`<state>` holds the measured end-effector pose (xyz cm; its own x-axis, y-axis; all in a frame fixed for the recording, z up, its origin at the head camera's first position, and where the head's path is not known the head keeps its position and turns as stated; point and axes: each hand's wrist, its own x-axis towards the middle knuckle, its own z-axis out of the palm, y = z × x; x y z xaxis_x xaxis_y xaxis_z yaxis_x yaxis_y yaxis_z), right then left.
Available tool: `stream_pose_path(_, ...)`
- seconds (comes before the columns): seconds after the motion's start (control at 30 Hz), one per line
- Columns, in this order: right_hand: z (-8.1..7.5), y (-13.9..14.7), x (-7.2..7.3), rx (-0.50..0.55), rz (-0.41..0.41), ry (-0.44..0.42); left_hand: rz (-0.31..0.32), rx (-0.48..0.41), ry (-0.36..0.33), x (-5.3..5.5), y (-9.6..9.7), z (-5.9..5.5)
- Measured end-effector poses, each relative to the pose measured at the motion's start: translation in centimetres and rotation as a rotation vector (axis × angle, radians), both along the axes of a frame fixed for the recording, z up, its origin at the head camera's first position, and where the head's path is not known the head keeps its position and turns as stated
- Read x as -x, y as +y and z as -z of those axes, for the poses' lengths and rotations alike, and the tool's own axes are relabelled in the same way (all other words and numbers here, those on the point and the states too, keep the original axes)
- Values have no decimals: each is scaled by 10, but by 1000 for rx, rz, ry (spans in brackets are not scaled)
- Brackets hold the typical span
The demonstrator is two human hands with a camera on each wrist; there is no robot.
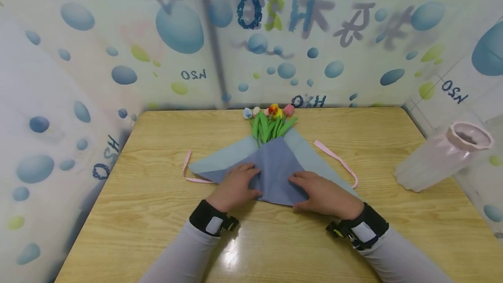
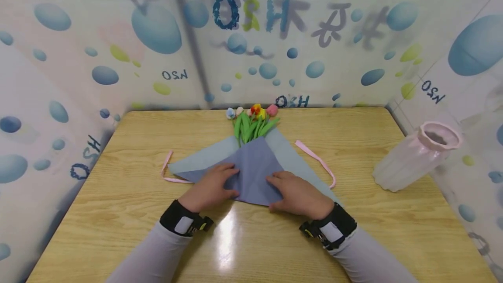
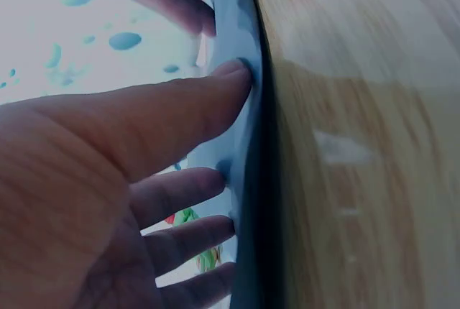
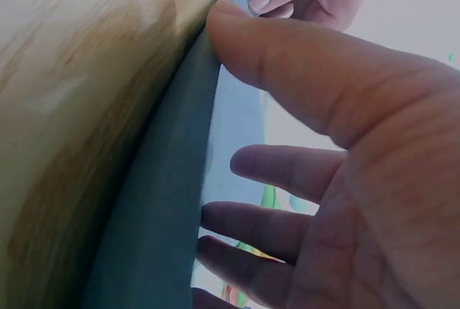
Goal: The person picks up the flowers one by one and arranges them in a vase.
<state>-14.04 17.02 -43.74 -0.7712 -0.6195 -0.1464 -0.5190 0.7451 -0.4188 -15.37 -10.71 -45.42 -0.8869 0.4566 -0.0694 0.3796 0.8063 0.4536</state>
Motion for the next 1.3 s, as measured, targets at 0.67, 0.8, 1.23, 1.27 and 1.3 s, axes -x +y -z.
stream_pose_path(0.67,21,21,26,-12,133,103,-132,39,-38,10,-17,1)
stream_pose_path(0.8,24,24,31,-15,204,86,-150,44,-37,12,-20,3)
stream_pose_path(1.23,25,35,43,231,344,-2,-265,-146,-45,15,-23,-1)
stream_pose_path(1.27,24,36,44,269,356,-4,-277,-170,-49,16,-24,-2)
stream_pose_path(1.3,23,38,44,304,368,-3,-290,-197,-50,15,-24,-2)
